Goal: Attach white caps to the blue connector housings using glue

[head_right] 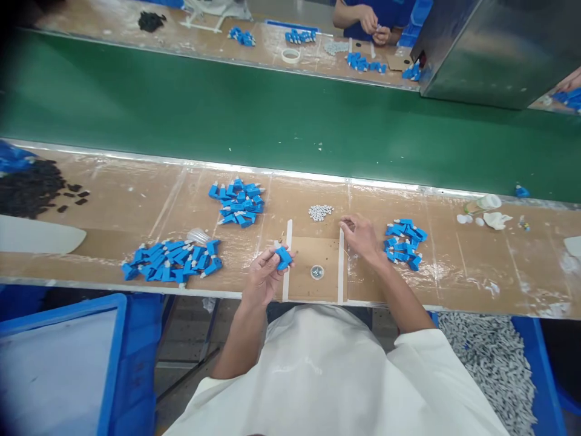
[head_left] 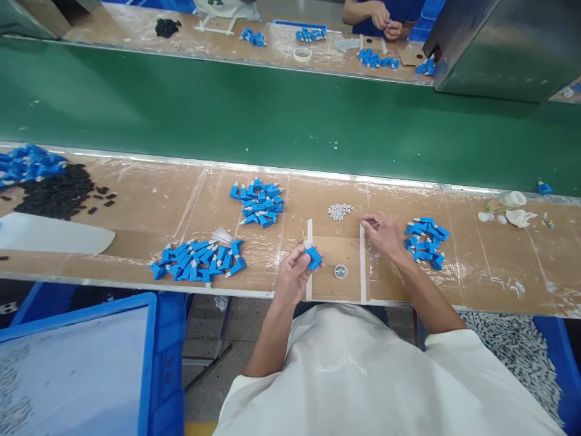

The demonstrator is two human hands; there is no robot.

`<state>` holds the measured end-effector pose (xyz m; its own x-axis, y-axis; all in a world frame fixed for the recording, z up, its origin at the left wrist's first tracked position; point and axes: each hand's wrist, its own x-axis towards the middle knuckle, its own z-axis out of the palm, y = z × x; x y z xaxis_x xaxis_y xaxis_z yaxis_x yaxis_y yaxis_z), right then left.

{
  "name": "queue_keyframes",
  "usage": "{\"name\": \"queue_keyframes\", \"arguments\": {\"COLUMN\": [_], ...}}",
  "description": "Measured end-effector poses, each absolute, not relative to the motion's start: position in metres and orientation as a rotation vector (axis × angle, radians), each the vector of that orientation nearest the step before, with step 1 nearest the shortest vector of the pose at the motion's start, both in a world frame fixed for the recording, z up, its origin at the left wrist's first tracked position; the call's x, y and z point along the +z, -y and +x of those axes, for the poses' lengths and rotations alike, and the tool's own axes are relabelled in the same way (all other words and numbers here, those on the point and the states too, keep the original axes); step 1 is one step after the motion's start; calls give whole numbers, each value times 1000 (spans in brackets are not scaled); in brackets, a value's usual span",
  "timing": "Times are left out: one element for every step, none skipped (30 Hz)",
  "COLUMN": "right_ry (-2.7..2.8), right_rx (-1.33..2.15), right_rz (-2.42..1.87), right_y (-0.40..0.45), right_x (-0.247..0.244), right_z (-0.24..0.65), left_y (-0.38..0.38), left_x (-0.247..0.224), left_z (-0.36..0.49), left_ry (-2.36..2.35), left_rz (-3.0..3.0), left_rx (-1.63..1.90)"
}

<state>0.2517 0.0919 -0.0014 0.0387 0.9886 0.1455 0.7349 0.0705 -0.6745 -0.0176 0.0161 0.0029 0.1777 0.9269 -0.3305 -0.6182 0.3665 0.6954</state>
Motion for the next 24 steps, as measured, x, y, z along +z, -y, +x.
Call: {"name": "queue_keyframes", "arguments": {"right_ry": [1784, 1821, 1859, 1899, 1934, 1957, 1961, 1948, 1918, 1878, 1831, 1783, 1737, 1693, 1652, 1618, 1591, 1573, 1564, 1565, 1572, 1584, 1596, 1609], "right_rx": [555, 576, 614, 670, 737, 797, 839, 865, 887, 917, 963, 1023, 1087, 1140, 1174, 1196, 1207, 1211, 1209, 1202, 1190, 1174, 1156, 1138], "right_rz": [-1729, -1738, -1742, -1742, -1741, -1742, -1749, -1757, -1761, -1755, -1740, -1720, -1699, -1684, -1674, -1668, -1665, -1661, -1656, -1649, -1642, -1632, -1618, -1599], "right_y": [-98, -103, -106, -105, -102, -96, -88, -78, -68, -57, -47, -37, -29, -22, -17, -14, -12, -11, -11, -11, -12, -13, -14, -14], "right_x": [0, 2, 5, 8, 11, 14, 17, 19, 21, 22, 22, 21, 19, 17, 13, 10, 6, 3, 0, -3, -5, -6, -6, -7], "right_z": [247, 245, 245, 247, 249, 251, 253, 254, 254, 252, 250, 246, 241, 235, 229, 223, 218, 214, 211, 208, 206, 205, 204, 204], "left_y": [-15, -15, -14, -13, -12, -11, -11, -11, -10, -11, -11, -11, -11, -12, -12, -12, -12, -12, -12, -12, -12, -12, -12, -12], "left_x": [2, 0, -2, -6, -9, -13, -18, -22, -26, -30, -33, -36, -38, -39, -40, -41, -41, -41, -41, -41, -41, -40, -40, -39], "left_z": [-20, -22, -25, -29, -31, -34, -35, -36, -36, -35, -34, -32, -30, -29, -28, -27, -28, -28, -29, -30, -31, -32, -32, -32], "left_ry": [-807, -802, -801, -804, -811, -821, -833, -844, -851, -854, -852, -848, -843, -840, -839, -840, -841, -841, -840, -837, -834, -831, -828, -826], "left_rz": [453, 449, 442, 434, 424, 413, 401, 389, 381, 376, 373, 374, 377, 383, 388, 391, 394, 394, 393, 391, 387, 383, 378, 373], "left_rx": [1152, 1158, 1164, 1171, 1177, 1180, 1181, 1176, 1164, 1147, 1128, 1107, 1088, 1073, 1064, 1060, 1059, 1060, 1061, 1060, 1059, 1059, 1060, 1062]}}
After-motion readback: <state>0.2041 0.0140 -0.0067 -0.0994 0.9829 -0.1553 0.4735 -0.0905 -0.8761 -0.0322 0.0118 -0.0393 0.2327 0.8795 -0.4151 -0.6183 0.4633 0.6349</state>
